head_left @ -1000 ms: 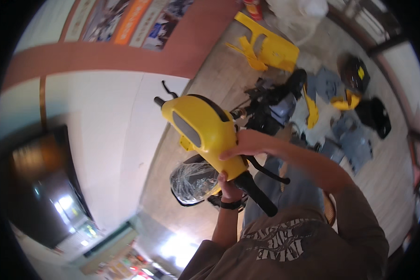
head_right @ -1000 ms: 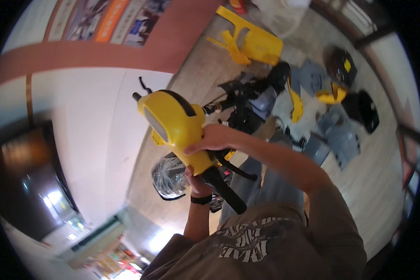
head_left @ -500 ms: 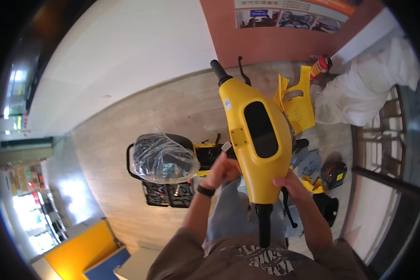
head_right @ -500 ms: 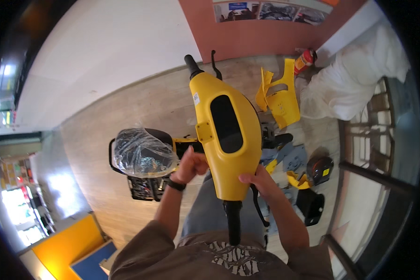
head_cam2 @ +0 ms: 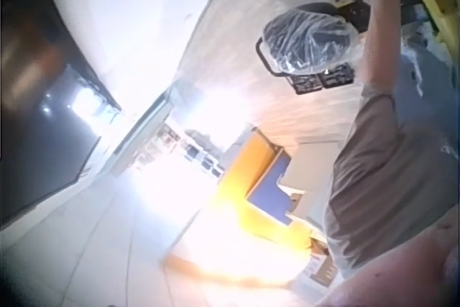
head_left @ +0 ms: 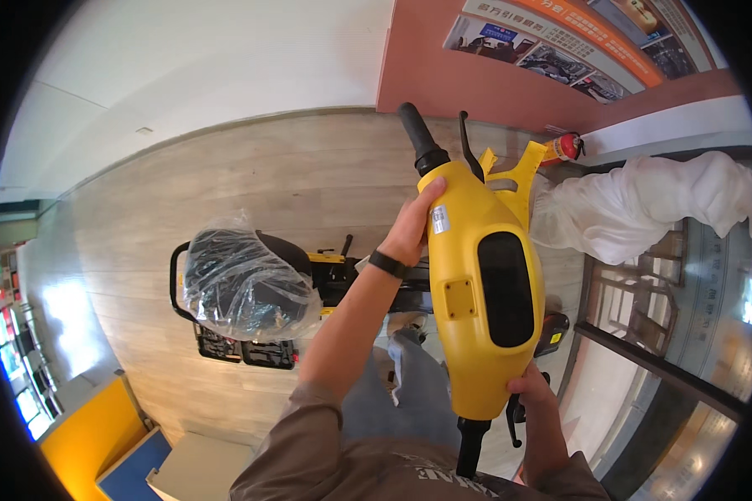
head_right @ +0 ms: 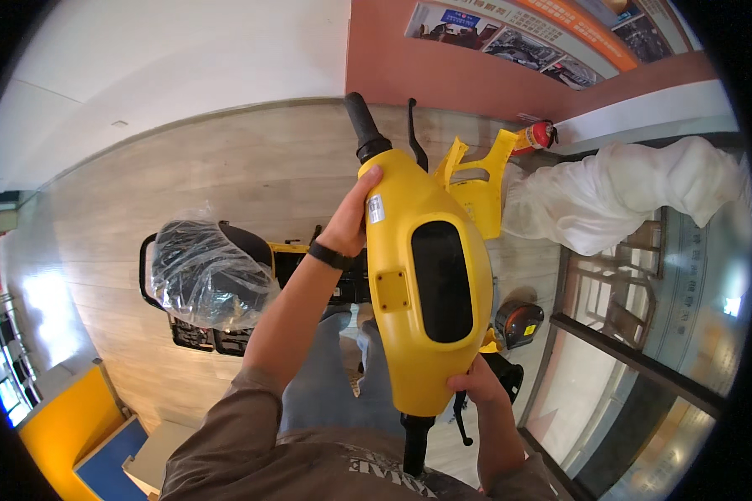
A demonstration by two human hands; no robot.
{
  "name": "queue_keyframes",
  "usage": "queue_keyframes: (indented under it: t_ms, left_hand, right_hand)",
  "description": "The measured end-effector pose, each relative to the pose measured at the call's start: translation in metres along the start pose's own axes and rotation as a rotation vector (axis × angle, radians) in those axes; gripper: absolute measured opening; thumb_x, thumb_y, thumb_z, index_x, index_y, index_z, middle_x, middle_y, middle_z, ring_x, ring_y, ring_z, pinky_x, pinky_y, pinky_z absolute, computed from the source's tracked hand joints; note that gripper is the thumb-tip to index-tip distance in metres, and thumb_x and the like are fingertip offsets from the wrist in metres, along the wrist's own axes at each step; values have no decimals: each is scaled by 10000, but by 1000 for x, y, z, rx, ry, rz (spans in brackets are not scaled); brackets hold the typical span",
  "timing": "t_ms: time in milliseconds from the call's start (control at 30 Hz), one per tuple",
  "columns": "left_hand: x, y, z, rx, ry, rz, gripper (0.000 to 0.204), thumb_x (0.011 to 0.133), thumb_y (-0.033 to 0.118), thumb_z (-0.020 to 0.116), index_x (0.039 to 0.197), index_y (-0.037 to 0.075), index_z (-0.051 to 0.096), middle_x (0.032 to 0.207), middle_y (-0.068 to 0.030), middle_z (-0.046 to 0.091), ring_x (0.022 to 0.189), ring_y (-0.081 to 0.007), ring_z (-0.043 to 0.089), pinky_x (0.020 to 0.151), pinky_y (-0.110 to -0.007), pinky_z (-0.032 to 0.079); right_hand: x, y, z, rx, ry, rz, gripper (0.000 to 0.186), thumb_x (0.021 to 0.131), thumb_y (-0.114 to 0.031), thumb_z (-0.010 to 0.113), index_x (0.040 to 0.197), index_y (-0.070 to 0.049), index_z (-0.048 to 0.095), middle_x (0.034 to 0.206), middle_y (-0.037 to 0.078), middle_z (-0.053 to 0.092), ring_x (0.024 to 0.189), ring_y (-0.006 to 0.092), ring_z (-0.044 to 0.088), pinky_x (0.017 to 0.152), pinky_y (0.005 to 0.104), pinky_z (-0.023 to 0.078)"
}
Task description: Repairing or assembling parts of a yellow electric scooter using hand tools and a power drill.
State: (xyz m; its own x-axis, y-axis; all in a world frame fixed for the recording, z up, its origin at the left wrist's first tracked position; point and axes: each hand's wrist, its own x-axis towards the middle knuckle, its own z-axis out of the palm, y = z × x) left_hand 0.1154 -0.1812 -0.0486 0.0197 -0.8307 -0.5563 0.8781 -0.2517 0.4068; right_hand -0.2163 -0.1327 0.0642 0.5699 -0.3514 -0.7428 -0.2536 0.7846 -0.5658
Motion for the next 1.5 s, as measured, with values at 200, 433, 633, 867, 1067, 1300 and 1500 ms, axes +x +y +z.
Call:
queue_keyframes:
  t_ms: [200, 433, 633, 867, 1067, 1300, 1500]
  left_hand:
    - [-5, 0, 9, -141, -60, 7, 555, 892, 439, 621, 1199, -16, 538, 1042, -115, 669, 887, -197, 677, 794, -311, 555]
    - [-6, 2, 5, -16, -96, 76, 647, 858, 529, 618, 1187, -24, 547, 1001, -104, 673, 843, -164, 674, 739, -279, 547]
    - [10, 7, -15, 80, -316, 36, 733, 832, 642, 556, 1215, 17, 540, 983, -64, 654, 846, -97, 635, 673, -222, 508]
    - [14, -2, -9, -180, -432, 249, 661, 855, 502, 631, 1254, -10, 508, 1086, -91, 629, 982, -176, 618, 879, -318, 492]
    - [19, -5, -13, -312, -504, 210, 610, 836, 403, 701, 1230, -30, 529, 1095, -99, 639, 977, -167, 625, 886, -314, 489]
    - [25, -4, -16, -289, -501, 196, 485, 815, 287, 744, 1145, -33, 588, 1024, -85, 668, 921, -140, 633, 833, -303, 505]
    - [26, -7, -16, -245, -500, 193, 504, 795, 294, 749, 1144, -30, 583, 1022, -97, 671, 910, -149, 640, 824, -309, 509]
  right_hand:
    - [-10, -1, -5, 11, 4, 30, 765, 619, -197, 859, 1274, 4, 517, 1190, 97, 622, 1086, 206, 606, 941, 339, 468]
    - [-16, 1, -9, -70, -3, -10, 921, 589, -353, 890, 1325, 21, 481, 1285, 123, 569, 1165, 246, 561, 991, 385, 434]
    - [-12, -4, -4, 5, -20, -35, 823, 604, -177, 858, 1315, 16, 493, 1283, 130, 571, 1168, 261, 561, 1002, 392, 425]
    - [-32, -14, -14, 51, -33, 18, 863, 551, -99, 860, 1324, 9, 493, 1304, 137, 560, 1172, 270, 557, 1016, 410, 413]
    - [-33, -25, -12, -22, 39, 43, 820, 572, -101, 870, 1303, -12, 509, 1264, 131, 583, 1144, 258, 568, 1003, 407, 424]
    - [-18, -32, -6, -104, 75, 79, 808, 578, -103, 870, 1297, -15, 512, 1255, 130, 587, 1140, 255, 569, 1000, 406, 426]
    - [-7, -40, -7, -142, 78, 135, 798, 583, -104, 870, 1292, -17, 514, 1247, 128, 591, 1137, 253, 570, 998, 405, 428]
